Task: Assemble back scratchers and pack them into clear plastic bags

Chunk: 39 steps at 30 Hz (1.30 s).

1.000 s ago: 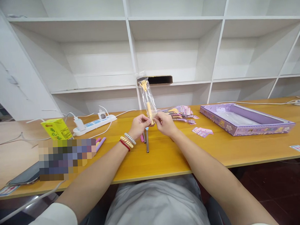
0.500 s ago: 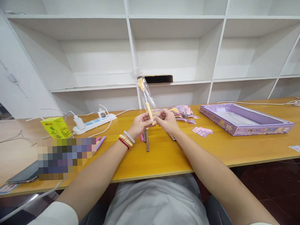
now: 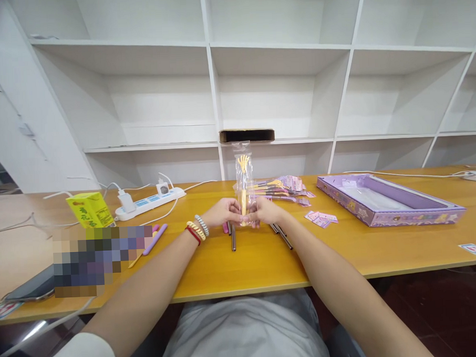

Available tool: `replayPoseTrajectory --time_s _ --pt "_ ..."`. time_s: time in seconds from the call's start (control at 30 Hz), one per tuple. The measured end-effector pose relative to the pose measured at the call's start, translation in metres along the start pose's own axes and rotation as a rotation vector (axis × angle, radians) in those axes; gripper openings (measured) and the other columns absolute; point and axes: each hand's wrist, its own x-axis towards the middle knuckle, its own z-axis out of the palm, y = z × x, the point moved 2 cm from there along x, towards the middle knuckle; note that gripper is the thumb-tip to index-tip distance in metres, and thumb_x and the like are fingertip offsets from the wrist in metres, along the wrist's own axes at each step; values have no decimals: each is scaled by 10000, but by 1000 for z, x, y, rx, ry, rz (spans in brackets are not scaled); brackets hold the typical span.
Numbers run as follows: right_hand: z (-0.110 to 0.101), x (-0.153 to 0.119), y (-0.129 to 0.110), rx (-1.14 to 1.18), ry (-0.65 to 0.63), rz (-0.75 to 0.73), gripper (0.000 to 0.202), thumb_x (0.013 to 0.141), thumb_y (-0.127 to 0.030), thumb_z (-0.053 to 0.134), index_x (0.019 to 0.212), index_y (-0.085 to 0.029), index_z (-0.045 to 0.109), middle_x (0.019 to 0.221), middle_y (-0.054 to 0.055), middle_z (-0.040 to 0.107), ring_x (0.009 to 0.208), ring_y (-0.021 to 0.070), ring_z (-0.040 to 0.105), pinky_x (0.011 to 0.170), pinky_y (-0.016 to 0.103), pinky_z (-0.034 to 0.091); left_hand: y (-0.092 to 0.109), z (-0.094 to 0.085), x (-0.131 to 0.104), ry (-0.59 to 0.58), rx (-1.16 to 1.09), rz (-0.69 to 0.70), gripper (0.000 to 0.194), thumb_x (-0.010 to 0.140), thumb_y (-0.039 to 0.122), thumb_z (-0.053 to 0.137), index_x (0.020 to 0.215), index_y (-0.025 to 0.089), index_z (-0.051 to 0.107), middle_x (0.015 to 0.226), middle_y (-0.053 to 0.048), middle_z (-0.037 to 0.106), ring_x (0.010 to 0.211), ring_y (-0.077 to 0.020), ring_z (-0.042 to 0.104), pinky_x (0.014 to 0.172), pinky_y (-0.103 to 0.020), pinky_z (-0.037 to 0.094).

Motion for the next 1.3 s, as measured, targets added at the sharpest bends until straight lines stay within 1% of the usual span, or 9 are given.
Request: replayPoseTrajectory --time_s 0.13,0.23,0.33,0.5,0.87,1.0,1.1,1.2,1.3 --pt "4 0 5 26 -68 84 349 609 -400 766 692 -81 652 562 41 628 462 136 582 416 233 465 1 -3 0 24 -22 -1 290 652 385 716 655 150 545 575 -62 639 475 -164 600 357 -214 410" --pt "7 0 5 49 -109 83 339 614 -395 765 706 -81 676 599 50 650 463 115 571 416 213 447 4 -6 3 207 -138 113 362 714 472 638 589 147 544 503 -42 576 404 -120 537 353 -200 376" --pt "9 -2 2 49 -170 97 310 604 -367 772 703 -84 693 602 42 655 445 91 546 414 195 427 5 -12 7 398 -346 268 366 690 501 660 661 152 552 559 -12 567 446 -108 538 369 -192 377" --pt "7 -7 -2 -32 -307 162 271 608 -339 763 714 -95 710 628 41 669 445 77 538 386 171 389 3 -26 10 552 -687 382 406 708 541 613 780 145 560 648 -5 573 504 -107 544 431 -222 432" --pt "-8 -13 4 -236 -465 319 278 645 -363 730 761 -110 715 559 -1 624 456 67 540 380 145 351 4 -41 8 815 -824 422 332 614 388 754 748 137 583 645 19 584 523 -71 533 467 -194 413" --pt "-8 -14 6 -216 -486 314 267 632 -350 736 752 -113 712 555 -5 617 453 68 533 375 148 342 2 -42 10 789 -860 406 342 630 404 750 728 137 559 633 13 578 510 -75 536 458 -197 418" --pt "-7 -12 5 -167 -415 265 277 622 -357 742 737 -108 706 557 1 615 447 70 522 381 159 357 0 -36 11 649 -903 406 382 649 457 731 794 163 534 664 10 593 536 -92 572 516 -220 466" --pt "-6 -8 2 -86 -177 154 300 634 -386 733 714 -100 693 548 8 605 439 74 512 399 178 379 0 -19 12 392 -842 339 429 667 505 705 876 172 535 762 -35 640 634 -139 631 602 -278 513" --pt "-7 -4 -2 -1 114 53 305 611 -388 741 689 -101 676 547 6 593 421 74 491 391 195 376 -2 0 12 172 -672 257 428 629 403 768 909 143 577 855 -79 662 726 -156 645 661 -292 522"
